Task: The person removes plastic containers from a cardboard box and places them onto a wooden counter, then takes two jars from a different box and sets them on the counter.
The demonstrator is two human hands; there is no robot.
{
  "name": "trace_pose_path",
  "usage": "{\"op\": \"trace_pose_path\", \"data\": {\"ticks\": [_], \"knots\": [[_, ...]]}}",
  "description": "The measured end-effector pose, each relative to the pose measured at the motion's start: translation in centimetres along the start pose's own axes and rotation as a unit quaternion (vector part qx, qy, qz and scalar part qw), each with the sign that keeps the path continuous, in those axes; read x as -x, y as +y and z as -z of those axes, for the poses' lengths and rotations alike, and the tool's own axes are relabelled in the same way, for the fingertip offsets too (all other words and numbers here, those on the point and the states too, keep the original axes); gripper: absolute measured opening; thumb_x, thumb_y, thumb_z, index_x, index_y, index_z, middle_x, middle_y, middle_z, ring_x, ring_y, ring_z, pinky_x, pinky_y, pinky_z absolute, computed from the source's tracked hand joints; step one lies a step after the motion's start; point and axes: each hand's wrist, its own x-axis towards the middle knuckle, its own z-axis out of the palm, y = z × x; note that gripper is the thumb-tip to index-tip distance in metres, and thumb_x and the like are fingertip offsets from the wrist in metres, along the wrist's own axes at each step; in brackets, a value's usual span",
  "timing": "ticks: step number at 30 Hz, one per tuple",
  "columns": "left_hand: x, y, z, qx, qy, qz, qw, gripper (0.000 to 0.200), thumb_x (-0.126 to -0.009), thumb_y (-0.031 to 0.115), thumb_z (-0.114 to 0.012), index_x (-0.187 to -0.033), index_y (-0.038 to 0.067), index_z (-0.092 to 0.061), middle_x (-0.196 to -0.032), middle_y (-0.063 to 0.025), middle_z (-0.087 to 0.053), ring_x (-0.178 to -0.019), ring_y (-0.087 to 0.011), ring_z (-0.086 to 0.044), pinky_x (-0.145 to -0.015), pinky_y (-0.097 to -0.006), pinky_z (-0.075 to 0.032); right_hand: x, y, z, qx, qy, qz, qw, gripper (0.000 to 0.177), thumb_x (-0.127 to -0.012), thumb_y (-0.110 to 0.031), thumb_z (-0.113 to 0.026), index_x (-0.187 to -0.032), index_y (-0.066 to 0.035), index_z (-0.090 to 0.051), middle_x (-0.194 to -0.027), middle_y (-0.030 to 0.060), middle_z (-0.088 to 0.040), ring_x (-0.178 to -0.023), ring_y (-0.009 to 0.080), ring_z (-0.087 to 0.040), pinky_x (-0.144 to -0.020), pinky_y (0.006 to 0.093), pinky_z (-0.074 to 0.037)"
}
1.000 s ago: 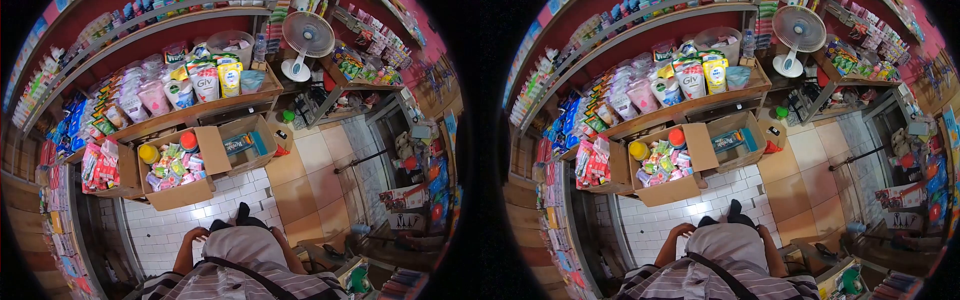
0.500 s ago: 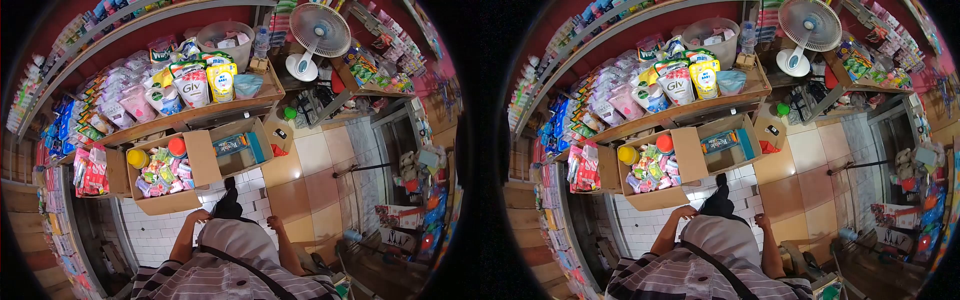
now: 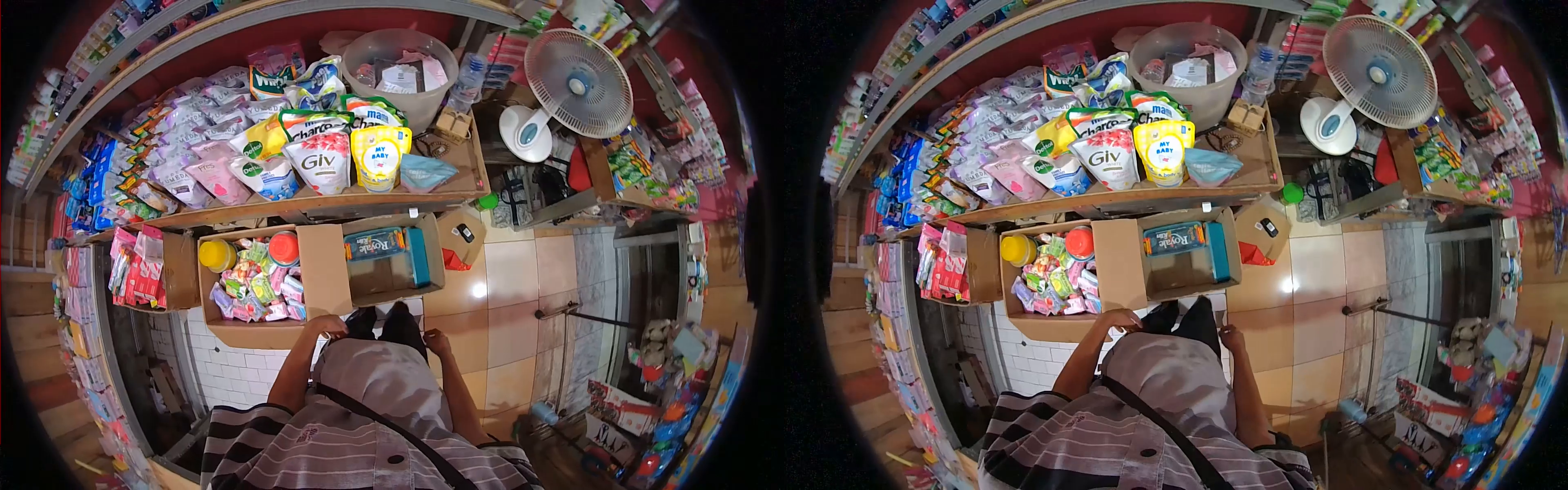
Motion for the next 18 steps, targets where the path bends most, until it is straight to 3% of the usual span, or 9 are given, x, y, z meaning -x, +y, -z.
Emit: {"op": "trace_pose_path", "data": {"ticks": [1, 4, 9, 11, 12, 13, 14, 17, 18], "knots": [[-0.5, 0.5, 0.2, -0.033, -0.019, 0.013, 0.999, 0.045, -0.080, 0.033, -0.066, -0.123, 0.019, -0.066, -0.114, -0.0035, -0.068, -0.101, -0.0189, -0.065, -0.075, -0.0325, -0.055, -1.9, 0.3, 0.4, -0.024, 0.000, 0.002, 1.000, 0.036, -0.086, -0.034, -0.066, -0.097, -0.001, -0.069, -0.078, 0.0161, -0.071, -0.074, 0.0242, -0.071, -0.068, 0.0367, -0.055], [0.2, 1.9, 0.8, -0.017, 0.007, -0.069, 0.997, 0.046, -0.077, 0.026, -0.069, -0.123, 0.018, -0.066, -0.112, -0.0032, -0.069, -0.096, -0.0167, -0.066, -0.071, -0.0272, -0.055, -6.2, -1.5, 2.7, -0.045, -0.067, 0.009, 0.997, 0.037, -0.089, -0.037, -0.063, -0.092, 0.000, -0.069, -0.072, 0.0124, -0.070, -0.069, 0.0194, -0.069, -0.065, 0.0336, -0.054], [-2.3, 2.7, -0.4, 0.054, 0.128, -0.180, 0.974, 0.037, -0.078, 0.029, -0.077, -0.103, 0.002, -0.072, -0.089, -0.0065, -0.073, -0.078, -0.0143, -0.068, -0.066, -0.0280, -0.056, -9.3, -7.5, 6.1, -0.021, -0.105, 0.041, 0.993, 0.036, -0.092, -0.035, -0.060, -0.085, 0.000, -0.068, -0.073, 0.0095, -0.069, -0.069, 0.0178, -0.068, -0.065, 0.0323, -0.053], [-1.9, 4.7, -1.8, 0.230, 0.158, -0.132, 0.951, 0.033, -0.080, 0.028, -0.077, -0.098, 0.000, -0.072, -0.089, -0.0079, -0.073, -0.074, -0.0138, -0.068, -0.063, -0.0287, -0.056, -8.5, -11.9, 9.2, 0.011, -0.135, 0.067, 0.988, 0.030, -0.091, -0.030, -0.062, -0.086, -0.001, -0.068, -0.073, 0.0085, -0.068, -0.068, 0.0162, -0.067, -0.065, 0.0312, -0.053], [-1.4, 6.1, -2.0, 0.313, 0.171, -0.108, 0.928, 0.032, -0.081, 0.027, -0.076, -0.096, -0.001, -0.072, -0.089, -0.0086, -0.073, -0.073, -0.0135, -0.068, -0.062, -0.0290, -0.057, -10.1, -11.3, 8.9, 0.010, -0.140, 0.098, 0.985, 0.025, -0.091, -0.027, -0.064, -0.089, -0.002, -0.067, -0.075, 0.0084, -0.068, -0.068, 0.0157, -0.066, -0.065, 0.0308, -0.054], [-0.8, 7.8, -2.1, 0.309, 0.203, -0.070, 0.927, 0.030, -0.082, 0.021, -0.075, -0.101, -0.002, -0.070, -0.088, -0.0112, -0.072, -0.070, -0.0150, -0.069, -0.060, -0.0295, -0.057, -12.5, -8.7, 7.8, 0.009, -0.146, 0.126, 0.981, 0.022, -0.090, -0.024, -0.065, -0.093, -0.002, -0.066, -0.076, 0.0082, -0.068, -0.067, 0.0152, -0.066, -0.064, 0.0305, -0.054], [-1.3, 8.2, -2.5, 0.341, 0.234, -0.117, 0.903, 0.031, -0.082, 0.019, -0.075, -0.104, -0.002, -0.068, -0.088, -0.0120, -0.072, -0.070, -0.0158, -0.069, -0.060, -0.0295, -0.058, -14.2, -7.2, 7.1, 0.007, -0.151, 0.154, 0.976, 0.019, -0.089, -0.021, -0.066, -0.096, -0.003, -0.065, -0.078, 0.0081, -0.068, -0.067, 0.0147, -0.065, -0.063, 0.0302, -0.054], [-3.7, 8.2, -4.0, 0.397, 0.289, -0.243, 0.837, 0.039, -0.085, 0.012, -0.070, -0.119, -0.003, -0.060, -0.091, -0.0151, -0.070, -0.070, -0.0187, -0.069, -0.061, -0.0291, -0.058, -15.4, -10.2, 9.3, -0.027, -0.224, 0.025, 0.974, 0.023, -0.087, -0.014, -0.069, -0.106, -0.004, -0.062, -0.082, 0.0085, -0.067, -0.067, 0.0149, -0.065, -0.061, 0.0300, -0.056], [-4.2, 8.9, -3.6, 0.418, 0.308, -0.222, 0.825, 0.038, -0.085, 0.010, -0.069, -0.119, -0.004, -0.059, -0.091, -0.0141, -0.070, -0.070, -0.0185, -0.069, -0.061, -0.0293, -0.058, -16.2, -10.7, 9.4, -0.026, -0.227, 0.019, 0.973, 0.026, -0.087, -0.015, -0.069, -0.109, -0.004, -0.060, -0.084, 0.0094, -0.067, -0.068, 0.0158, -0.065, -0.061, 0.0312, -0.057]]}}
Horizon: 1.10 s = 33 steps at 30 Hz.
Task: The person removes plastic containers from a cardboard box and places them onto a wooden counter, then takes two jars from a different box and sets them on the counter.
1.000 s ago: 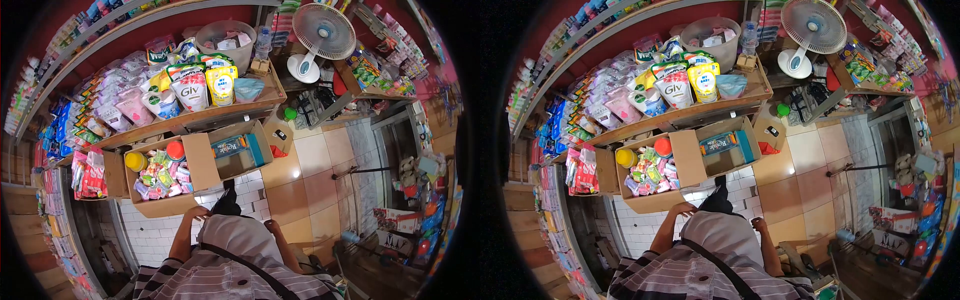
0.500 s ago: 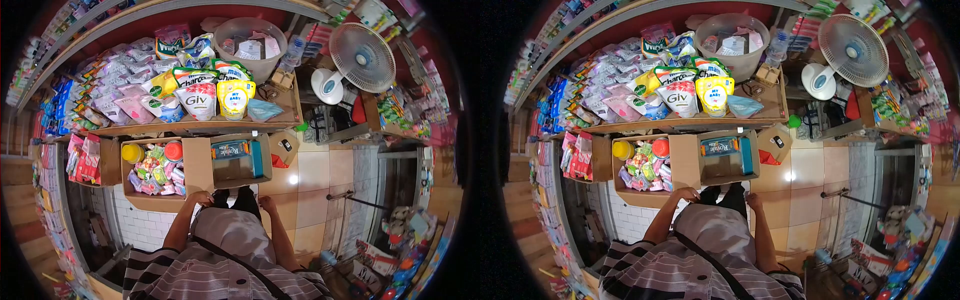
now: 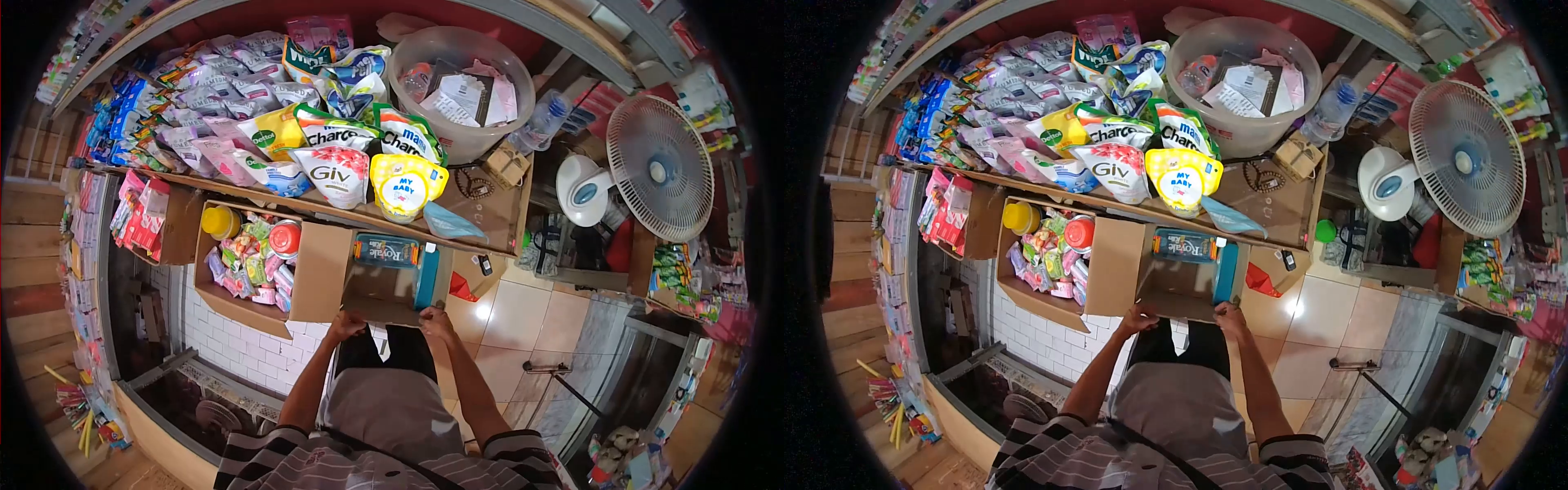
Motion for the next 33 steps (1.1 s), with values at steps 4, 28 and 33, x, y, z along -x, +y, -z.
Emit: {"op": "trace_pose_path", "data": {"ticks": [4, 28, 33], "knots": [[-4.2, -1.0, -1.4, 0.062, 0.095, -0.028, 0.993, 0.036, -0.084, 0.010, -0.066, -0.117, 0.000, -0.060, -0.084, -0.0109, -0.068, -0.064, -0.0154, -0.065, -0.055, -0.0280, -0.052, -3.3, -1.1, 1.4, 0.009, -0.025, -0.026, 0.999, 0.035, -0.087, -0.018, -0.069, -0.117, -0.005, -0.057, -0.090, 0.0128, -0.067, -0.073, 0.0189, -0.068, -0.061, 0.0353, -0.060], [-27.0, -9.9, 3.4, -0.136, 0.308, 0.006, 0.942, 0.070, -0.085, 0.025, -0.069, -0.143, 0.001, -0.038, -0.144, -0.0232, -0.043, -0.138, -0.0344, -0.037, -0.112, -0.0410, -0.030, -22.5, 1.4, -4.7, 0.042, 0.155, 0.099, 0.982, 0.065, -0.085, -0.027, -0.070, -0.137, 0.002, -0.043, -0.133, 0.0211, -0.054, -0.125, 0.0289, -0.051, -0.102, 0.0359, -0.040], [-29.3, -11.7, 4.0, -0.111, 0.304, -0.005, 0.946, 0.067, -0.083, 0.021, -0.070, -0.139, -0.001, -0.041, -0.136, -0.0248, -0.050, -0.130, -0.0382, -0.046, -0.108, -0.0432, -0.035, -23.1, -1.0, -5.0, 0.051, 0.154, -0.002, 0.987, 0.071, -0.086, -0.027, -0.067, -0.144, 0.000, -0.035, -0.142, 0.0220, -0.046, -0.132, 0.0339, -0.044, -0.109, 0.0377, -0.034]]}}
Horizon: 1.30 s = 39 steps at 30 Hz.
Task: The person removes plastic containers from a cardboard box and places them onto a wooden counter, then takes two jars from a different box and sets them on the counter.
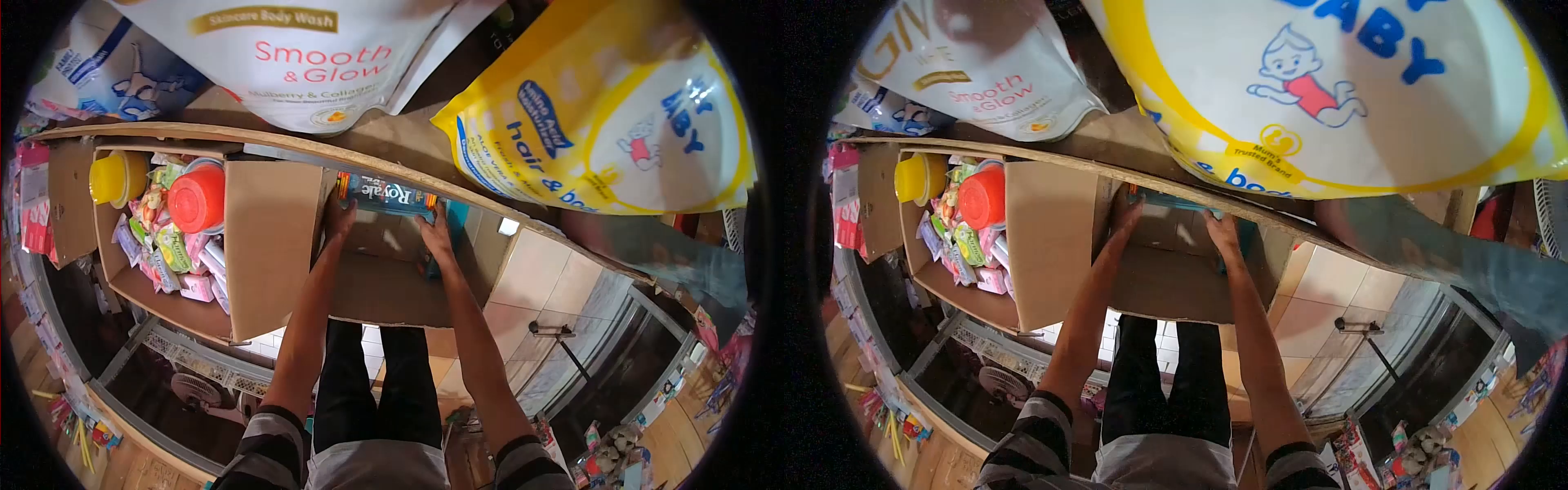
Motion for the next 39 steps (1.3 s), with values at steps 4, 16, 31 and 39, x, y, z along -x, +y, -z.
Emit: {"op": "trace_pose_path", "data": {"ticks": [4, 16, 31, 39], "knots": [[-1.5, -1.4, -1.0, -0.018, -0.009, 0.001, 1.000, 0.064, -0.082, 0.018, -0.069, -0.137, -0.003, -0.043, -0.132, -0.0267, -0.053, -0.127, -0.0403, -0.048, -0.107, -0.0431, -0.036, -3.5, 2.0, -1.6, 0.001, 0.078, 0.071, 0.994, 0.074, -0.085, -0.030, -0.067, -0.145, -0.001, -0.034, -0.143, 0.0235, -0.045, -0.134, 0.0362, -0.042, -0.110, 0.0391, -0.033], [-3.2, -4.7, -2.6, -0.061, 0.019, -0.074, 0.995, 0.066, -0.077, 0.016, -0.069, -0.134, -0.004, -0.044, -0.127, -0.0280, -0.055, -0.122, -0.0409, -0.052, -0.102, -0.0437, -0.041, -6.8, 3.4, -2.5, 0.055, 0.031, 0.033, 0.997, 0.076, -0.076, -0.032, -0.073, -0.140, -0.004, -0.044, -0.144, 0.0223, -0.045, -0.136, 0.0364, -0.039, -0.111, 0.0388, -0.032], [-1.7, -1.5, -0.5, -0.043, -0.007, -0.068, 0.997, 0.059, -0.078, 0.021, -0.071, -0.129, -0.001, -0.051, -0.123, -0.0219, -0.060, -0.116, -0.0364, -0.057, -0.098, -0.0428, -0.044, -1.6, -5.1, 0.1, -0.037, -0.048, -0.100, 0.993, 0.107, -0.074, -0.035, -0.074, -0.154, -0.005, -0.009, -0.158, 0.0197, -0.018, -0.146, 0.0319, -0.020, -0.118, 0.0360, -0.020], [-2.7, -1.8, -1.5, -0.065, 0.023, -0.012, 0.998, 0.063, -0.074, 0.023, -0.070, -0.127, -0.002, -0.051, -0.119, -0.0254, -0.061, -0.112, -0.0424, -0.058, -0.095, -0.0456, -0.046, -1.8, -5.4, 0.1, -0.005, -0.051, -0.093, 0.994, 0.101, -0.080, -0.046, -0.069, -0.154, -0.006, -0.013, -0.157, 0.0215, -0.019, -0.145, 0.0355, -0.020, -0.116, 0.0444, -0.025]]}}
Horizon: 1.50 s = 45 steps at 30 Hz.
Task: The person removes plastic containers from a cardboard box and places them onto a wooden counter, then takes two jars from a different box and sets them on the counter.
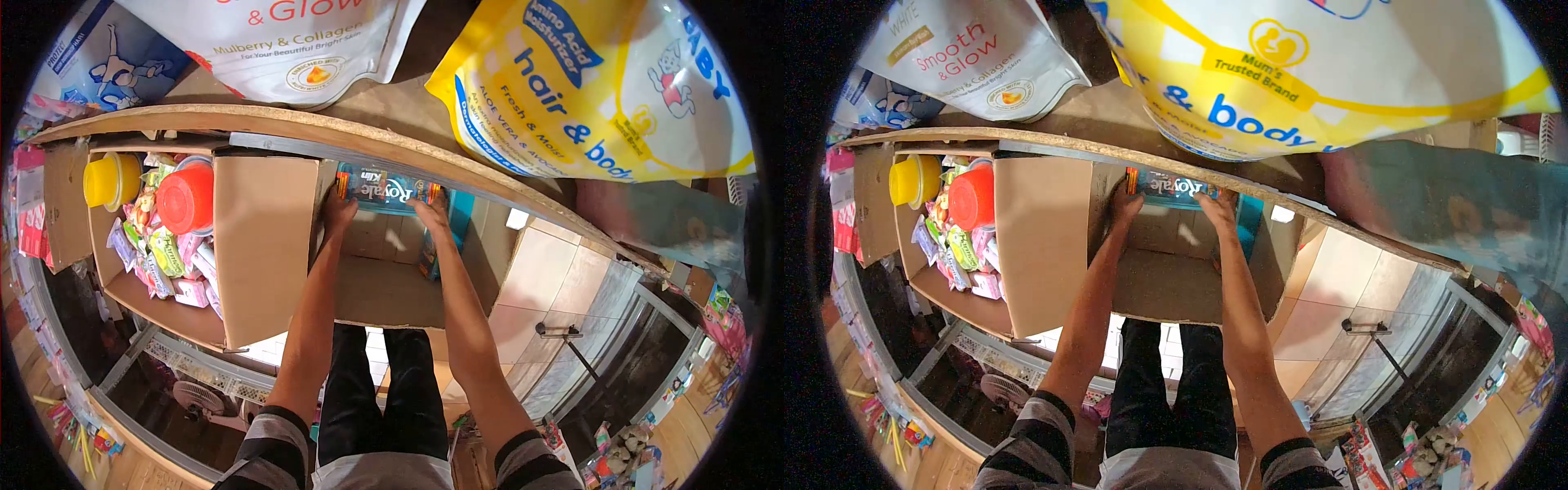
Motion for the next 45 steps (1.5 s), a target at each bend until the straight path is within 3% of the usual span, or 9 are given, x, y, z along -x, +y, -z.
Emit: {"op": "trace_pose_path", "data": {"ticks": [5, 8, 16, 19, 29, 32, 36, 41, 45], "knots": [[-2.7, -3.2, -2.9, 0.058, -0.026, 0.049, 0.997, 0.065, -0.075, 0.029, -0.075, -0.127, -0.004, -0.052, -0.118, -0.0258, -0.062, -0.112, -0.0423, -0.059, -0.095, -0.0442, -0.046, -2.6, 2.5, -0.4, -0.071, 0.052, 0.079, 0.993, 0.087, -0.073, -0.040, -0.072, -0.143, -0.001, -0.038, -0.151, 0.0191, -0.036, -0.139, 0.0322, -0.035, -0.111, 0.0391, -0.030], [-1.7, -1.5, -2.1, 0.130, -0.063, 0.025, 0.989, 0.063, -0.077, 0.032, -0.076, -0.125, -0.004, -0.055, -0.115, -0.0191, -0.063, -0.107, -0.0312, -0.061, -0.093, -0.0384, -0.045, -1.3, 2.2, -0.8, -0.081, 0.088, 0.091, 0.989, 0.081, -0.074, -0.039, -0.071, -0.140, -0.001, -0.042, -0.146, 0.0200, -0.042, -0.135, 0.0334, -0.040, -0.108, 0.0403, -0.034], [1.3, 3.6, -0.3, 0.123, -0.006, 0.123, 0.985, 0.072, -0.075, 0.038, -0.077, -0.125, -0.007, -0.052, -0.123, -0.0329, -0.054, -0.116, -0.0447, -0.052, -0.097, -0.0464, -0.042, -0.1, 0.7, -0.6, 0.103, 0.160, 0.021, 0.981, 0.082, -0.079, -0.061, -0.059, -0.126, 0.006, -0.052, -0.119, 0.0307, -0.060, -0.112, 0.0442, -0.058, -0.095, 0.0475, -0.048], [1.7, 4.4, -0.2, 0.135, -0.054, 0.159, 0.976, 0.083, -0.077, 0.045, -0.074, -0.136, -0.005, -0.045, -0.131, -0.0338, -0.047, -0.127, -0.0474, -0.041, -0.105, -0.0473, -0.036, 1.2, -0.5, 0.1, 0.106, 0.162, 0.033, 0.980, 0.078, -0.078, -0.056, -0.061, -0.123, 0.008, -0.053, -0.117, 0.0324, -0.060, -0.109, 0.0463, -0.058, -0.095, 0.0482, -0.048], [4.2, 5.0, 0.2, 0.054, 0.012, 0.140, 0.989, 0.083, -0.074, 0.047, -0.076, -0.135, 0.000, -0.046, -0.134, -0.0289, -0.049, -0.126, -0.0436, -0.045, -0.106, -0.0485, -0.036, 1.1, 1.7, -0.2, 0.103, 0.371, 0.224, 0.895, 0.032, -0.079, -0.011, -0.062, -0.109, 0.001, -0.061, -0.091, 0.0240, -0.066, -0.093, 0.0437, -0.061, -0.084, 0.0528, -0.049], [6.4, 5.9, 1.8, 0.121, 0.026, 0.152, 0.980, 0.083, -0.073, 0.046, -0.078, -0.134, 0.000, -0.047, -0.135, -0.0275, -0.049, -0.127, -0.0438, -0.044, -0.108, -0.0485, -0.034, 1.0, 2.4, 1.0, 0.149, 0.314, 0.231, 0.909, 0.030, -0.081, -0.011, -0.064, -0.109, -0.002, -0.063, -0.092, 0.0194, -0.067, -0.094, 0.0385, -0.063, -0.083, 0.0477, -0.050], [8.7, 4.8, 0.5, 0.170, 0.087, 0.144, 0.971, 0.076, -0.075, 0.042, -0.079, -0.132, 0.001, -0.049, -0.137, -0.0258, -0.049, -0.129, -0.0415, -0.043, -0.108, -0.0455, -0.033, 3.4, 3.5, 2.9, -0.043, 0.258, 0.223, 0.939, 0.029, -0.082, -0.010, -0.067, -0.110, -0.005, -0.064, -0.091, 0.0152, -0.068, -0.094, 0.0278, -0.065, -0.080, 0.0384, -0.050], [13.4, 8.8, 5.5, 0.261, -0.012, 0.186, 0.947, 0.072, -0.078, 0.037, -0.077, -0.133, 0.001, -0.047, -0.138, -0.0253, -0.047, -0.133, -0.0388, -0.039, -0.108, -0.0457, -0.031, 9.7, 4.0, 4.8, -0.108, 0.278, 0.204, 0.932, 0.037, -0.084, -0.007, -0.066, -0.120, -0.004, -0.055, -0.106, 0.0128, -0.063, -0.099, 0.0199, -0.061, -0.085, 0.0313, -0.047], [19.2, 16.9, 11.8, 0.175, 0.007, 0.178, 0.968, 0.075, -0.081, 0.035, -0.075, -0.137, -0.001, -0.041, -0.138, -0.0254, -0.045, -0.133, -0.0405, -0.038, -0.109, -0.0461, -0.030, 14.0, 6.6, 5.6, -0.176, 0.223, 0.223, 0.933, 0.046, -0.088, -0.012, -0.063, -0.130, -0.005, -0.044, -0.117, 0.0161, -0.058, -0.106, 0.0278, -0.060, -0.092, 0.0355, -0.046]]}}
